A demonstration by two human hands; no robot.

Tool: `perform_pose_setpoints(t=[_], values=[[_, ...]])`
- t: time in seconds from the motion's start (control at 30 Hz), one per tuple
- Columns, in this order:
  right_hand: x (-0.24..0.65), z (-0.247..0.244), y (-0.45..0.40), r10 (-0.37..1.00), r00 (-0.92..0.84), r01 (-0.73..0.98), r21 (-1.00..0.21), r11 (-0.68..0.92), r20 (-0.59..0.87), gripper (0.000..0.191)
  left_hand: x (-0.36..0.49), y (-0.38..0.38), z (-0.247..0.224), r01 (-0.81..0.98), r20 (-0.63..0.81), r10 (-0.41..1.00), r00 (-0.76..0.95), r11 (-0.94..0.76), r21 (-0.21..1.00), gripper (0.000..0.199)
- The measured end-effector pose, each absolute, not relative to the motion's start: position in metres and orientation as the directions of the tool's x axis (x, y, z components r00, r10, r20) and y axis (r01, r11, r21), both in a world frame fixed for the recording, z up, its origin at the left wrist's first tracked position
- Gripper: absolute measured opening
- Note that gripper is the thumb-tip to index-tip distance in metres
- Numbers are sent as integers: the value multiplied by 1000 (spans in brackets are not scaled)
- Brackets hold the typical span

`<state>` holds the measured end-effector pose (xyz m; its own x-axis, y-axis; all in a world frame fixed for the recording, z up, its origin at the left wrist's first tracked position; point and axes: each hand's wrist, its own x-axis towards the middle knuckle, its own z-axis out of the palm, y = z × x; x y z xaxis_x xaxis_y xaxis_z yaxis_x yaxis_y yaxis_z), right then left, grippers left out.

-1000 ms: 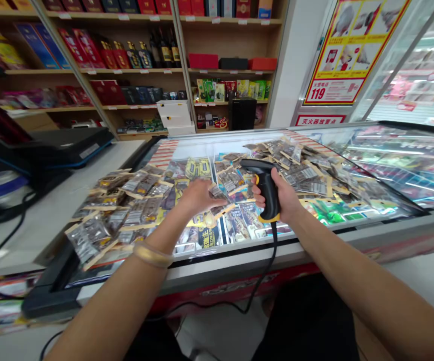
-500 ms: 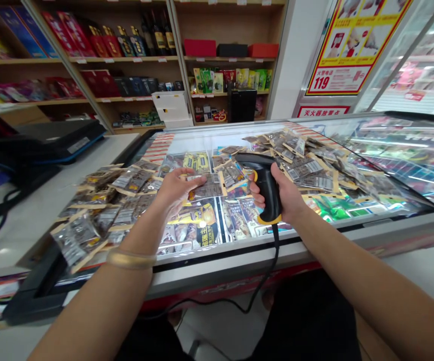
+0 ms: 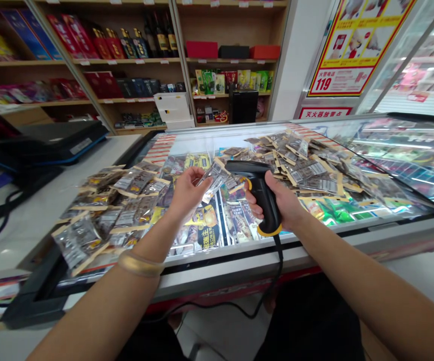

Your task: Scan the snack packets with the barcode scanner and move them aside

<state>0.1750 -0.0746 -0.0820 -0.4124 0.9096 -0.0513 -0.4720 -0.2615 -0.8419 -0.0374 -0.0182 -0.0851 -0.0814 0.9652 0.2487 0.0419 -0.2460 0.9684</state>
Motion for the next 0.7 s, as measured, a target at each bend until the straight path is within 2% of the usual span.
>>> perform_pose_setpoints(t=[0.4,0.53,0.7], values=[[175,-85,-75,900,-433,-476,-839,-265,-39,54,-37,-20,-87,103,231,970,-74,-223,969,25],[173,-83,-73,903,-431,-506,-827,-246,-5,53,-38,-17,-81,92,245,956,-163,-233,968,22],[142,-66,-66,894,-447,-519,-820,-243,18,50,-79,-16,-56,128,347,884,-313,-323,938,24]])
